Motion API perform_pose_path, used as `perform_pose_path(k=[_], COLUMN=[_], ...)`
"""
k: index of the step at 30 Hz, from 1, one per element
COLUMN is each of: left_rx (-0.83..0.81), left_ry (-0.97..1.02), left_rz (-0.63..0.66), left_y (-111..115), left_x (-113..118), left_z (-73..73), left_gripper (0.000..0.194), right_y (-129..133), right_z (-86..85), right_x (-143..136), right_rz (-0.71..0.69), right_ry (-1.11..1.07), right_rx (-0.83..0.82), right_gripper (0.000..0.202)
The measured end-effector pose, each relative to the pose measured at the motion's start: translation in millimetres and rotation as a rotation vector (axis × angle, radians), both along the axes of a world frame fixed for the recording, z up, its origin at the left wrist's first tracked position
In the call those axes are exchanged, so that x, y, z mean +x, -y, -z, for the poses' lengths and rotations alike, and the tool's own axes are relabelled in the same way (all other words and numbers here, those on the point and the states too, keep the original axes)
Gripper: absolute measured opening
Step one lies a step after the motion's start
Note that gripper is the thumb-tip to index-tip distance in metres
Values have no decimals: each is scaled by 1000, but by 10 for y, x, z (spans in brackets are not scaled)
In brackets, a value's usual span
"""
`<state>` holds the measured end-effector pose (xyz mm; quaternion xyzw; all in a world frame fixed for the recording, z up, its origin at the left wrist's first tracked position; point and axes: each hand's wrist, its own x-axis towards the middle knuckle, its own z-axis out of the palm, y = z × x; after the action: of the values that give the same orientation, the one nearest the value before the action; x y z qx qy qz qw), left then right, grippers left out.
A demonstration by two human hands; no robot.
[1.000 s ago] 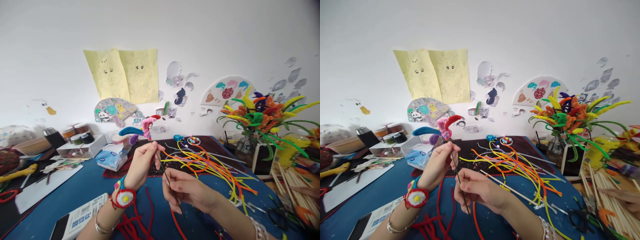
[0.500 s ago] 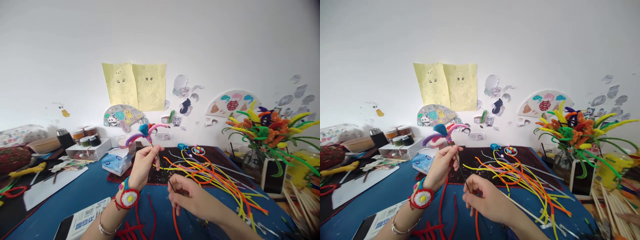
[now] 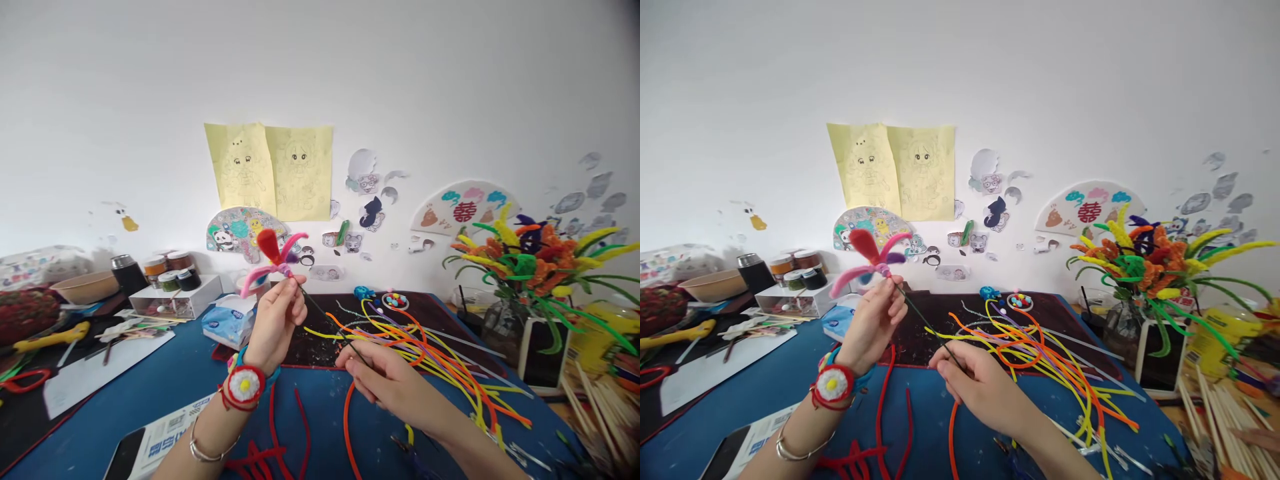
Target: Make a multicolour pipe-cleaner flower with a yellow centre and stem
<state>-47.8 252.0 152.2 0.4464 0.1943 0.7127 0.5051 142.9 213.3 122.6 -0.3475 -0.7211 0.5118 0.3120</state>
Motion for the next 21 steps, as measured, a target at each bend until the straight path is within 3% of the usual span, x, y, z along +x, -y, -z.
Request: perform_pose_path(k=[5,10,13,17,21], left_rx=[-18,-26,-10,-56,-160], left_ry=[166,334,356,324,369], left_rz=[-54,104,168,172,161], left_y=[-41,-39,-63,-79,-84], left_x=[-39,-87,-78,-58,-93], left_z=[-1,-27,-17,-21,-60], left_gripper=[21,33,29,9,24], right_y=[-15,-30,-39,-54,-61], right_z=[15,73,79,55,32], right_x=[14,30,41,52,54], right_rz=[48,52,85,111,104], right_ry=[8,7,9,18,12], right_rx=[-3,24,53,58,30], right_gripper=[23,25,25,27,31])
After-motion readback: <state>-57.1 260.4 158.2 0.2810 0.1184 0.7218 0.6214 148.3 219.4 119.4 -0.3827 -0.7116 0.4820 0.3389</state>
